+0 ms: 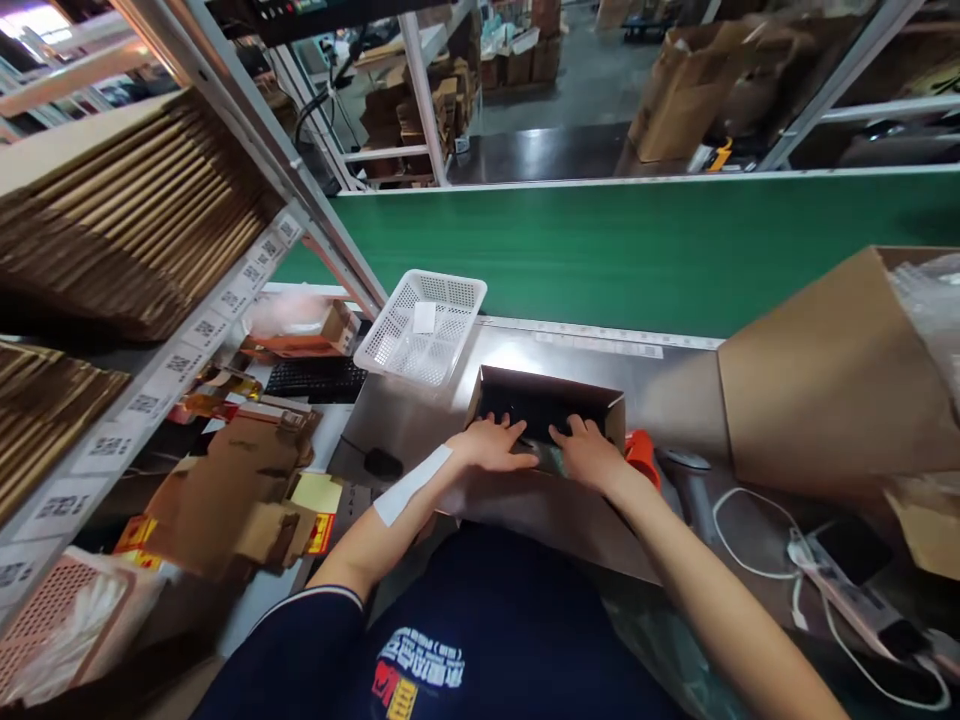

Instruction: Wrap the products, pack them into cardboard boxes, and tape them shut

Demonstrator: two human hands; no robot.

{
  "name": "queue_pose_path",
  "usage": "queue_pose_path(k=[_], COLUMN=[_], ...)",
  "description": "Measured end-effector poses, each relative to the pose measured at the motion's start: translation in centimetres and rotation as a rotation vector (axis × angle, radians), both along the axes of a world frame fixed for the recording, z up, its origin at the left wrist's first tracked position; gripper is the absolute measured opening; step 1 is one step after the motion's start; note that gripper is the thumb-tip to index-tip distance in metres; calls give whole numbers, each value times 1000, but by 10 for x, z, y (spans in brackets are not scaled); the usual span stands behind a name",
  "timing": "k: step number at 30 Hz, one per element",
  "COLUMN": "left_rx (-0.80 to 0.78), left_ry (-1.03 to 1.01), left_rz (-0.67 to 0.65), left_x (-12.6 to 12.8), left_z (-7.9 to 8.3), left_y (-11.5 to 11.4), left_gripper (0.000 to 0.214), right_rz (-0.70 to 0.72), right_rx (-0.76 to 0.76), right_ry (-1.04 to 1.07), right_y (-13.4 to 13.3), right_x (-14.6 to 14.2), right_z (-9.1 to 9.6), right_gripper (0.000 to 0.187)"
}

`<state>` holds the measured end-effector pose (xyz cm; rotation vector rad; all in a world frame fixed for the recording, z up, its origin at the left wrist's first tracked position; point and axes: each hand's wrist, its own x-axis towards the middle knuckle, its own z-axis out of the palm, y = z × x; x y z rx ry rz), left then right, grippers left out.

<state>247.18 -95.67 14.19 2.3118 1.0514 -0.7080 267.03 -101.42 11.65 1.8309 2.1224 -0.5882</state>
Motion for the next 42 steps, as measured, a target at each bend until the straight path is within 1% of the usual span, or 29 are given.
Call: queue_pose_path(k=[3,5,7,9,10,13,14,15,19,22,24,26,29,31,34,37,39,41,42], left_rx=[8,20,43,96,140,314,349,361,252,209,208,201,170,161,165,166,155,134,125], left_ry=[-38,-61,-67,-81,-92,-102,-79,-47,27,22,34,33,28,41,23,21,54,71,68], left_rz=[2,2,10,11,10,17,20,19,-17,-41,-51,-73,-122,-150,-175,-144,-114,-108,-111], left_x=[-9,-12,-13,-9,-6,4,6,8,10,14,19,23,23,20,16,17,19,19,18], left_z=[-3,-4,-3,-1,0,2,1,0,-9,-16,-19,-19,-18,-18,-19,-16,-13,-11,-11], left_y=[-10,-15,-16,-13,-11,1,5,9,21,30,38,46,53,54,51,48,45,42,40], left_gripper=[90,93,96,95,88,54,48,48,67,74,74,68,63,68,83,84,89,97,98], right_rz=[-30,15,89,118,117,105,104,105,133,161,175,183,178,178,196,214,216,192,163], right_rx=[32,70,88,62,47,5,-12,-27,-93,-142,-182,-222,-248,-251,-246,-239,-236,-195,-147], right_ry=[55,67,45,25,25,50,54,54,54,81,98,133,201,208,171,134,124,176,259], right_y=[6,17,27,33,34,33,33,33,35,45,55,65,73,71,67,68,68,60,51], right_x=[-3,-6,-9,-10,-9,-6,-4,-3,-1,3,7,12,17,19,16,8,4,8,15], right_z=[7,8,5,-3,-6,-12,-12,-10,-7,-13,-19,-24,-27,-27,-27,-20,-10,2,6], right_gripper=[53,51,50,52,54,56,56,56,61,68,72,72,70,74,88,92,89,81,74])
